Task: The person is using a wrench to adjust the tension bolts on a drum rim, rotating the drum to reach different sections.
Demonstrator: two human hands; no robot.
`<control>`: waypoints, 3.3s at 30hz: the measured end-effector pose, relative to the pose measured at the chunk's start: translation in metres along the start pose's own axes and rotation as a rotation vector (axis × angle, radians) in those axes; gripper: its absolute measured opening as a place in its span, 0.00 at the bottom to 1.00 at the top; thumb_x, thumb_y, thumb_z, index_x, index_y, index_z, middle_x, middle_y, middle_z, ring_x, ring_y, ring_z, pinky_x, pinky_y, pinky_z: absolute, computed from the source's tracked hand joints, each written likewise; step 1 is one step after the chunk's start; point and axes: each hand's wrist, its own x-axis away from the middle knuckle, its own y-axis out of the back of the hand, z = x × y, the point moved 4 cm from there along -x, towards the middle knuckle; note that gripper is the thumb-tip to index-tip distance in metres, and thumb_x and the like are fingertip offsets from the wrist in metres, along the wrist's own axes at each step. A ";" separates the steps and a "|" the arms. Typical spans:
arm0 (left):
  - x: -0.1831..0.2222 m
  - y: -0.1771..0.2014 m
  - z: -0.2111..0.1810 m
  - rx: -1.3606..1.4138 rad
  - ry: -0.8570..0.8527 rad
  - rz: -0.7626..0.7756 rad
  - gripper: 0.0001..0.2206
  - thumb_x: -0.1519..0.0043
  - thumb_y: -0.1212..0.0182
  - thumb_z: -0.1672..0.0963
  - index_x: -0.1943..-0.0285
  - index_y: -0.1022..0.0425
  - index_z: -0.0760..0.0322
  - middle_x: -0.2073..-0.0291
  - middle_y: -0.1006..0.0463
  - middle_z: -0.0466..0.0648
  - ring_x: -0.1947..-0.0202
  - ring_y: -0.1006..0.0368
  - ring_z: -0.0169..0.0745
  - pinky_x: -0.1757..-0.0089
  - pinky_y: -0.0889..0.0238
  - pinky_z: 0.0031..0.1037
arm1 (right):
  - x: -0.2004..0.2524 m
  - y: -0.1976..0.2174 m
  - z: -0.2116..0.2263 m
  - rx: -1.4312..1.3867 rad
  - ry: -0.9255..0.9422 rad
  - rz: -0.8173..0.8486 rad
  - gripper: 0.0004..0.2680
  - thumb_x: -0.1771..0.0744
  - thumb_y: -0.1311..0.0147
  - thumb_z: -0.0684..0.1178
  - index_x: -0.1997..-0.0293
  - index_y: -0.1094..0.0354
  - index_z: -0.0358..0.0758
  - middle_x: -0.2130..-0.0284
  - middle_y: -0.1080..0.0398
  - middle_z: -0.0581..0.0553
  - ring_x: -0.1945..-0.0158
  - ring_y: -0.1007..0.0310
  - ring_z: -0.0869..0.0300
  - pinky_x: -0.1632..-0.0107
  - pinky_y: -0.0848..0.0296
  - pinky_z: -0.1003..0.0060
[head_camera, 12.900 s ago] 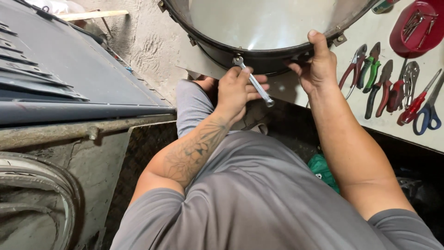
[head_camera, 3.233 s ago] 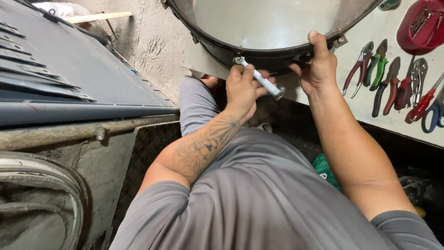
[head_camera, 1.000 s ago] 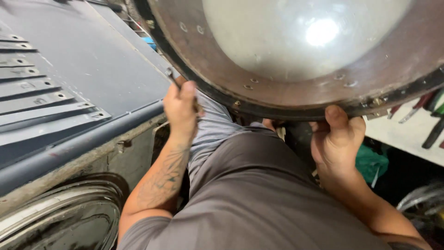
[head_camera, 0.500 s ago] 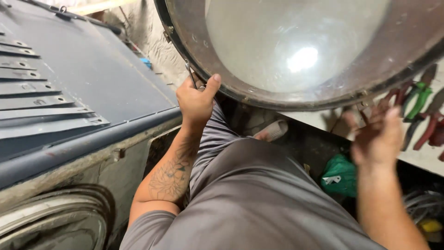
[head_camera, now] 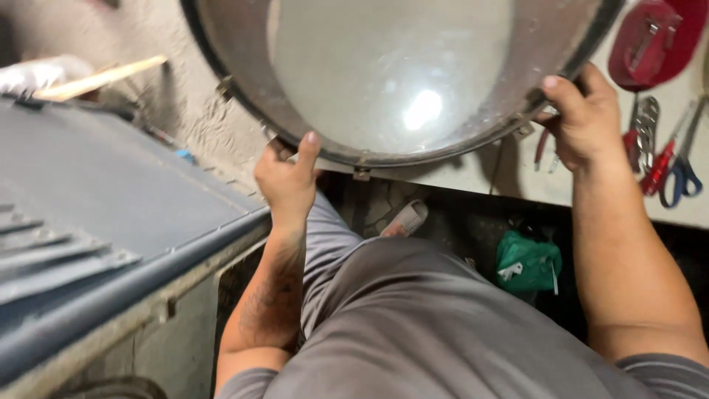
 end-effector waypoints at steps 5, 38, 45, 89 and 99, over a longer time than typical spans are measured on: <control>0.004 0.002 -0.013 0.292 0.031 0.099 0.17 0.36 0.34 0.54 0.61 0.31 0.78 0.74 0.24 0.53 0.79 0.23 0.39 0.74 0.28 0.23 | 0.008 -0.005 -0.002 -0.139 -0.034 -0.018 0.19 0.32 0.44 0.51 0.34 0.40 0.39 0.50 0.32 0.45 0.53 0.30 0.59 0.48 0.21 0.61; -0.019 0.001 0.014 0.355 -0.235 0.133 0.34 0.37 0.46 0.47 0.31 0.46 0.79 0.39 0.36 0.66 0.42 0.36 0.59 0.41 0.39 0.44 | 0.029 -0.031 -0.003 -0.130 0.000 -0.086 0.23 0.35 0.45 0.48 0.31 0.44 0.43 0.47 0.38 0.41 0.49 0.34 0.51 0.42 0.28 0.44; -0.092 0.027 0.050 0.190 -0.242 0.125 0.31 0.36 0.34 0.45 0.32 0.33 0.68 0.60 0.26 0.64 0.77 0.26 0.55 0.79 0.29 0.37 | 0.068 -0.091 -0.019 -0.063 -0.044 -0.308 0.23 0.35 0.34 0.57 0.43 0.44 0.33 0.62 0.40 0.48 0.58 0.32 0.62 0.57 0.23 0.70; 0.058 -0.024 -0.063 -0.436 -0.368 0.523 0.12 0.33 0.48 0.54 0.48 0.23 0.63 0.60 0.16 0.51 0.61 0.21 0.50 0.58 0.29 0.39 | 0.050 -0.103 -0.005 0.128 -0.326 0.265 0.28 0.37 0.50 0.75 0.69 0.31 0.27 0.78 0.32 0.41 0.73 0.20 0.50 0.67 0.18 0.60; 0.023 0.009 -0.006 -0.182 -0.025 -0.081 0.34 0.43 0.41 0.38 0.47 0.25 0.72 0.62 0.15 0.53 0.60 0.18 0.44 0.56 0.27 0.31 | 0.079 -0.060 0.046 0.678 1.302 -0.181 0.07 0.32 0.36 0.46 0.57 0.26 0.34 0.58 0.27 0.36 0.51 0.32 0.48 0.46 0.33 0.52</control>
